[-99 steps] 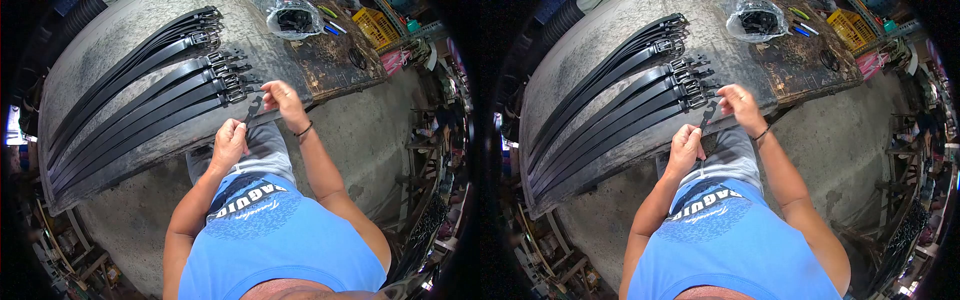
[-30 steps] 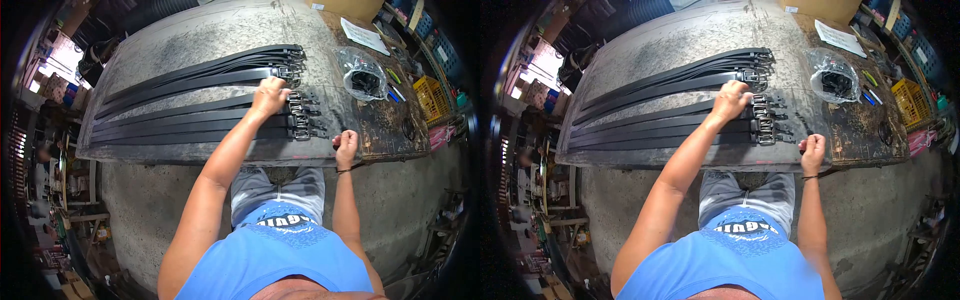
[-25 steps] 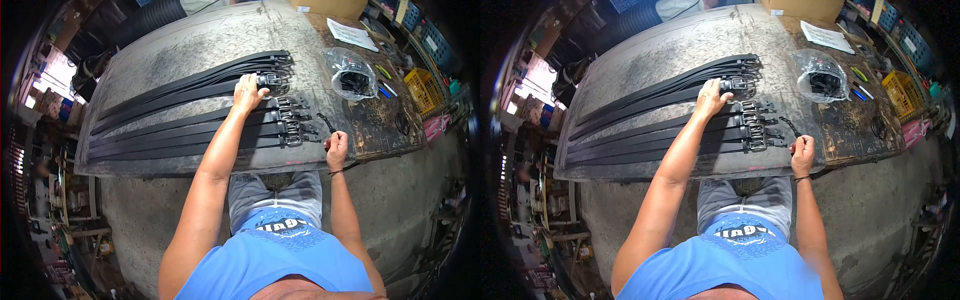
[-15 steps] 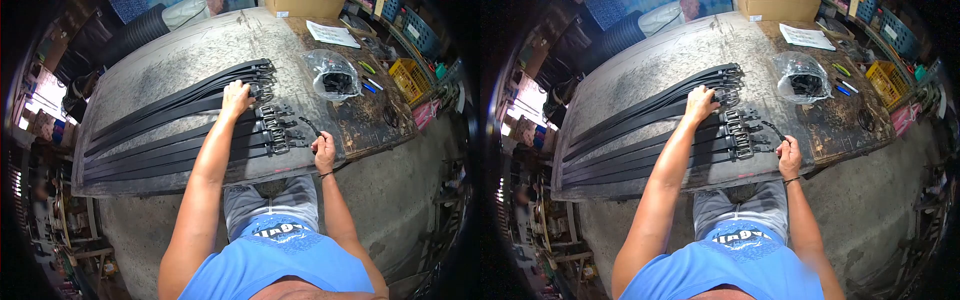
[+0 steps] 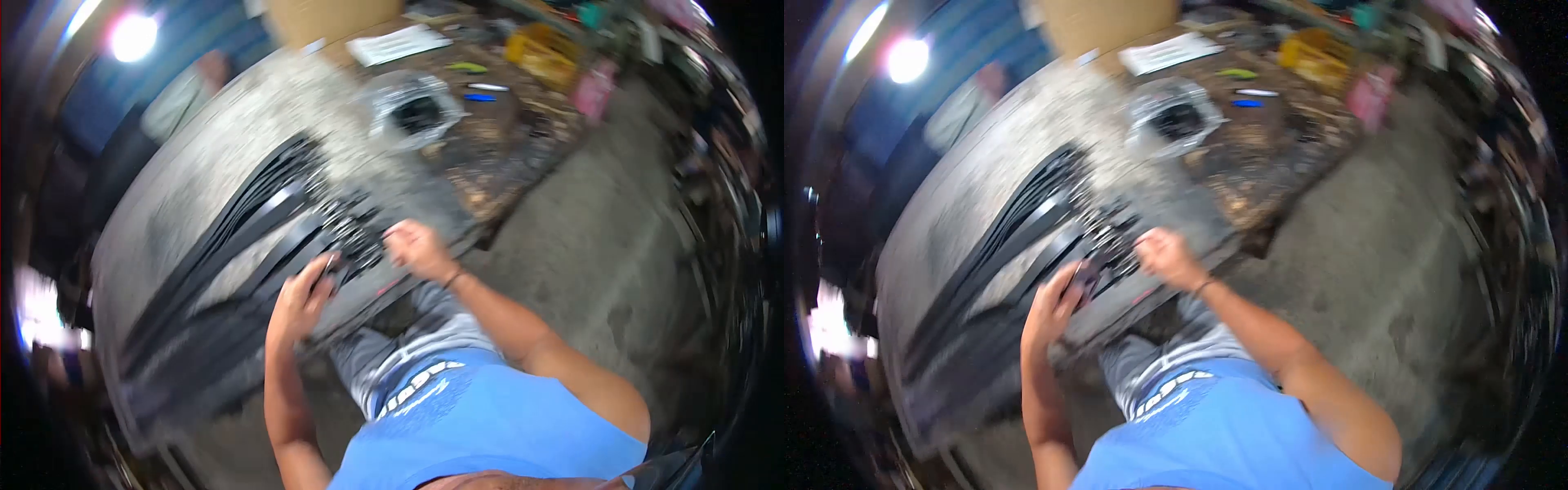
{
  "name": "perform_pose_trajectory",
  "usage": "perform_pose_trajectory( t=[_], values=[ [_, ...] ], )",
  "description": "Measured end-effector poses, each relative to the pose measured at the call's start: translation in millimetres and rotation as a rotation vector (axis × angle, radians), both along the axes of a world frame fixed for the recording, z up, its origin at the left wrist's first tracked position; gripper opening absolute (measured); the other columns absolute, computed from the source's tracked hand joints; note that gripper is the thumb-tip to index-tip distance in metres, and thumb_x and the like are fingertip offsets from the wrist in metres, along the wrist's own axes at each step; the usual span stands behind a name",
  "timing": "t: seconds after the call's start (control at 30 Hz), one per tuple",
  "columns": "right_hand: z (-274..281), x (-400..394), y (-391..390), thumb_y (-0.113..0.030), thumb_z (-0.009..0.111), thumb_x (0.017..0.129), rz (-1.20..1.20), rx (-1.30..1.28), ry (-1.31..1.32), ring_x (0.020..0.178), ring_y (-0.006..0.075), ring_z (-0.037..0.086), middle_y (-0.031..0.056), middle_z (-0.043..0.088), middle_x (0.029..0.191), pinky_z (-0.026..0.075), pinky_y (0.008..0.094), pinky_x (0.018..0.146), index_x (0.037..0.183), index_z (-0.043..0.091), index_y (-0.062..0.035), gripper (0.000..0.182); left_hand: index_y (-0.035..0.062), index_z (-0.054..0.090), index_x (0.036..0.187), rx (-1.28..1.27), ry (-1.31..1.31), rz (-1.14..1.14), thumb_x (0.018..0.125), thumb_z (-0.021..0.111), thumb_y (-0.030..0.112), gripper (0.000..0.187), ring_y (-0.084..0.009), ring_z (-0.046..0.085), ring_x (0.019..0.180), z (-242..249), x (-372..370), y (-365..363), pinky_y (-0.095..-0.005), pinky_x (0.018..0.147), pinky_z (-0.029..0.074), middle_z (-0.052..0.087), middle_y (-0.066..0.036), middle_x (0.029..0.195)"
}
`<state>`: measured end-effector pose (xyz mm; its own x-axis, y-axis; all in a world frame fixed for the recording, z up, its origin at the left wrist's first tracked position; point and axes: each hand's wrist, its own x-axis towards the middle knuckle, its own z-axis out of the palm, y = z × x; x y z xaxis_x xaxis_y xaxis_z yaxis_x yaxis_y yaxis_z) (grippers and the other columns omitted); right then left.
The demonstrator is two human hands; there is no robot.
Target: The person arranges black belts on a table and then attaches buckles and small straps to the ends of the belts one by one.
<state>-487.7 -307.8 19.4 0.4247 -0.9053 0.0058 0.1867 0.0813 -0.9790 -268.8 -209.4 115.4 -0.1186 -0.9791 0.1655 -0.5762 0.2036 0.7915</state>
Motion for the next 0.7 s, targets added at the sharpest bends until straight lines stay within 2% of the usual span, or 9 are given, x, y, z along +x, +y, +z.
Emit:
perform_pose_trajectory(
  t=[0.07,0.13,0.2,0.27,0.3,0.6,0.67,0.7],
  values=[
    [16.0,2.9,14.4,-0.017,0.056,0.093,0.075,0.067,0.013,0.054,0.0067,0.053,-0.0003,0.056,0.064,0.047,0.0243,0.050,0.096,0.058,-0.0038,0.014,0.0046,0.056,0.121,0.078,0.058,-0.095,0.086,0.054,0.005,0.035,-0.0163,0.061,0.062,5.4,-11.6,2.6,-0.0277,0.063,0.048,0.065,-0.012,0.080],
    [21.0,-4.7,22.7,-0.020,0.055,0.093,0.205,0.099,-0.111,0.051,0.0067,0.053,-0.0002,0.055,0.062,0.045,0.0232,0.048,0.095,0.057,-0.0027,0.017,0.0010,0.056,0.120,0.234,0.046,-0.124,0.086,0.052,0.002,0.035,-0.0136,0.063,0.069,19.1,-17.3,5.1,-0.0258,0.067,0.050,0.066,-0.012,0.085],
    [20.9,-13.0,28.3,-0.019,0.053,0.093,0.274,0.085,-0.175,0.049,0.0066,0.052,-0.0004,0.054,0.060,0.043,0.0228,0.047,0.096,0.055,-0.0019,0.018,-0.0019,0.056,0.119,0.279,0.201,-0.214,0.086,0.050,0.001,0.034,-0.0124,0.063,0.073,21.1,-17.7,6.8,-0.0258,0.068,0.051,0.065,-0.010,0.083],
    [21.0,-22.9,32.2,-0.020,0.053,0.093,0.305,0.098,-0.184,0.051,0.0056,0.051,-0.0022,0.051,0.061,0.044,0.0227,0.049,0.098,0.056,-0.0009,0.020,-0.0046,0.056,0.118,0.379,0.267,-0.295,0.086,0.049,0.002,0.033,-0.0139,0.062,0.075,27.4,-24.8,7.9,-0.0273,0.068,0.053,0.064,-0.010,0.083],
    [19.1,-26.9,34.9,-0.020,0.054,0.093,0.330,0.111,-0.210,0.050,0.0061,0.051,-0.0018,0.051,0.060,0.043,0.0229,0.048,0.098,0.055,-0.0006,0.021,-0.0057,0.052,0.118,0.463,0.280,-0.334,0.087,0.049,0.003,0.033,-0.0194,0.064,0.081,23.7,-22.9,5.8,-0.0289,0.066,0.054,0.061,-0.009,0.087],
    [14.2,-52.7,54.7,-0.018,0.052,0.094,0.379,0.182,-0.316,0.045,0.0092,0.051,0.0004,0.052,0.057,0.043,0.0234,0.047,0.098,0.053,-0.0004,0.018,-0.0079,0.057,0.101,0.562,0.294,-0.441,0.086,0.047,0.002,0.021,-0.0195,0.065,0.080,32.2,-46.1,2.8,-0.0292,0.063,0.056,0.062,-0.011,0.087],
    [18.2,-51.4,61.0,-0.019,0.052,0.094,0.456,0.257,-0.444,0.044,0.0095,0.051,0.0004,0.052,0.057,0.043,0.0238,0.047,0.098,0.053,0.0001,0.019,-0.0074,0.059,0.098,0.573,0.303,-0.419,0.086,0.048,0.004,0.019,-0.0180,0.064,0.074,32.5,-52.8,5.1,-0.0291,0.063,0.056,0.063,-0.011,0.084],
    [19.3,-51.2,62.6,-0.019,0.052,0.094,0.457,0.257,-0.448,0.044,0.0095,0.051,0.0004,0.052,0.057,0.043,0.0238,0.047,0.098,0.053,0.0001,0.019,-0.0084,0.059,0.095,0.571,0.296,-0.420,0.085,0.047,-0.001,0.017,-0.0166,0.064,0.070,31.1,-54.5,4.5,-0.0277,0.061,0.055,0.064,-0.011,0.081]
  ],
)
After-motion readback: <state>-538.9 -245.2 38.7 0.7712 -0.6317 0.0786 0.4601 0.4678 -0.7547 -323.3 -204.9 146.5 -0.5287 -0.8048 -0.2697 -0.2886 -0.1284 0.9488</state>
